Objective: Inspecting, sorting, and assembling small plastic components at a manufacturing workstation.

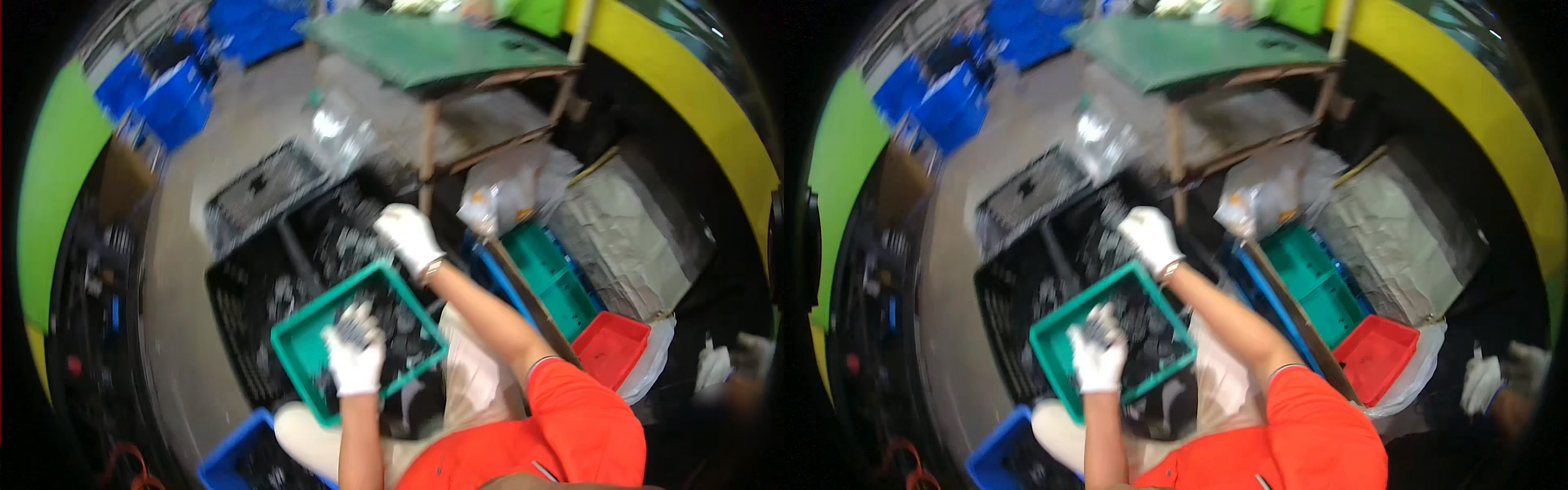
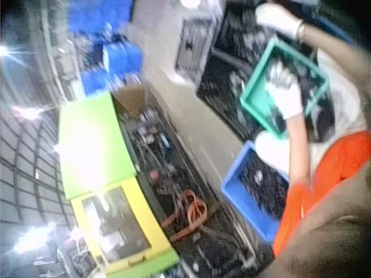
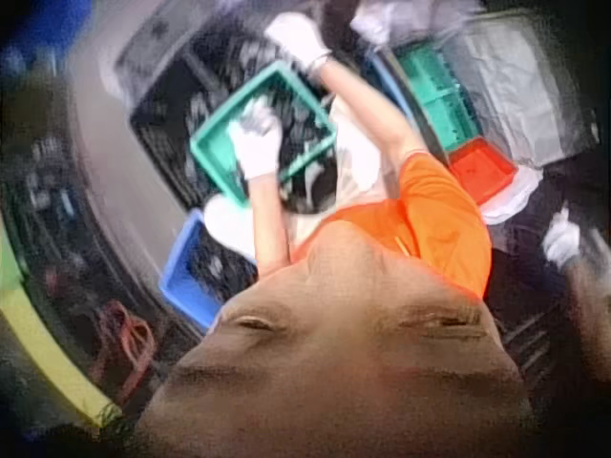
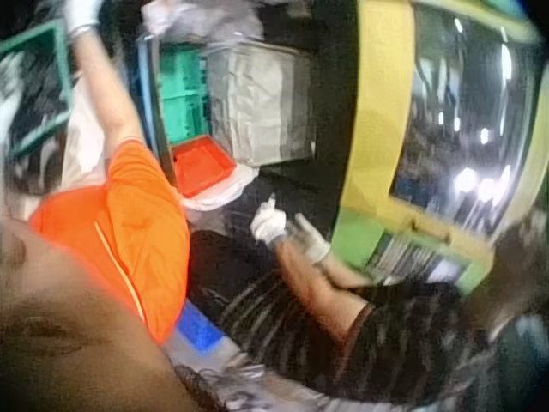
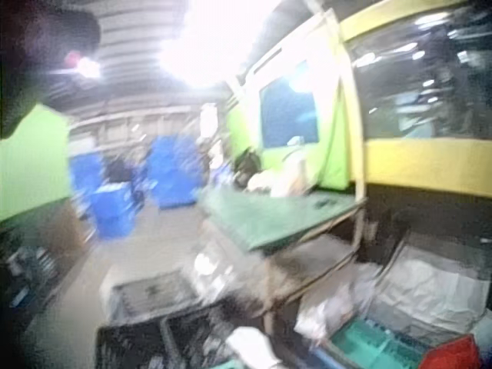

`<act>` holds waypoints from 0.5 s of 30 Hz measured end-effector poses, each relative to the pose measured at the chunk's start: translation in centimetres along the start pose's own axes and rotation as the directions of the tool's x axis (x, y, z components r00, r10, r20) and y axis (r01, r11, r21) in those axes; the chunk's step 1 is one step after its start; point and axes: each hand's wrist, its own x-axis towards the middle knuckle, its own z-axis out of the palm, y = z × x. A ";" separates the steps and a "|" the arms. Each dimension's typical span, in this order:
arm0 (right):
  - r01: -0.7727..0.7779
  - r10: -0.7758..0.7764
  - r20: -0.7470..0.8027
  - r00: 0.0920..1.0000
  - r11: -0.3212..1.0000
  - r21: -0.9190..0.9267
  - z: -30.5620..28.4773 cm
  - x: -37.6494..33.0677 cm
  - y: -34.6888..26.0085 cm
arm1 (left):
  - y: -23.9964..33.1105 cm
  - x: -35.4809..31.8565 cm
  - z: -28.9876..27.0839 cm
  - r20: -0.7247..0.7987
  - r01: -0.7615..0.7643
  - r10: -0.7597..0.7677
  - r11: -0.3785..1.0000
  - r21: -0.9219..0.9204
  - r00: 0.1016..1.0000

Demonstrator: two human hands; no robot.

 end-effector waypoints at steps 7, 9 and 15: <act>0.251 -0.260 -0.270 0.927 0.966 -0.069 -7.5 4.8 -0.6 | 16.1 3.6 -0.8 -0.134 -0.352 0.506 0.744 0.569 0.852; 0.409 -0.485 -0.373 0.791 0.873 -0.268 -15.6 9.3 -0.6 | 20.5 4.9 -1.7 -0.202 -0.308 0.574 0.665 0.680 0.793; -0.259 -0.280 -0.554 0.784 0.663 -0.702 -35.7 27.7 0.5 | 31.9 6.8 -8.3 -0.387 0.113 0.567 0.457 0.882 0.727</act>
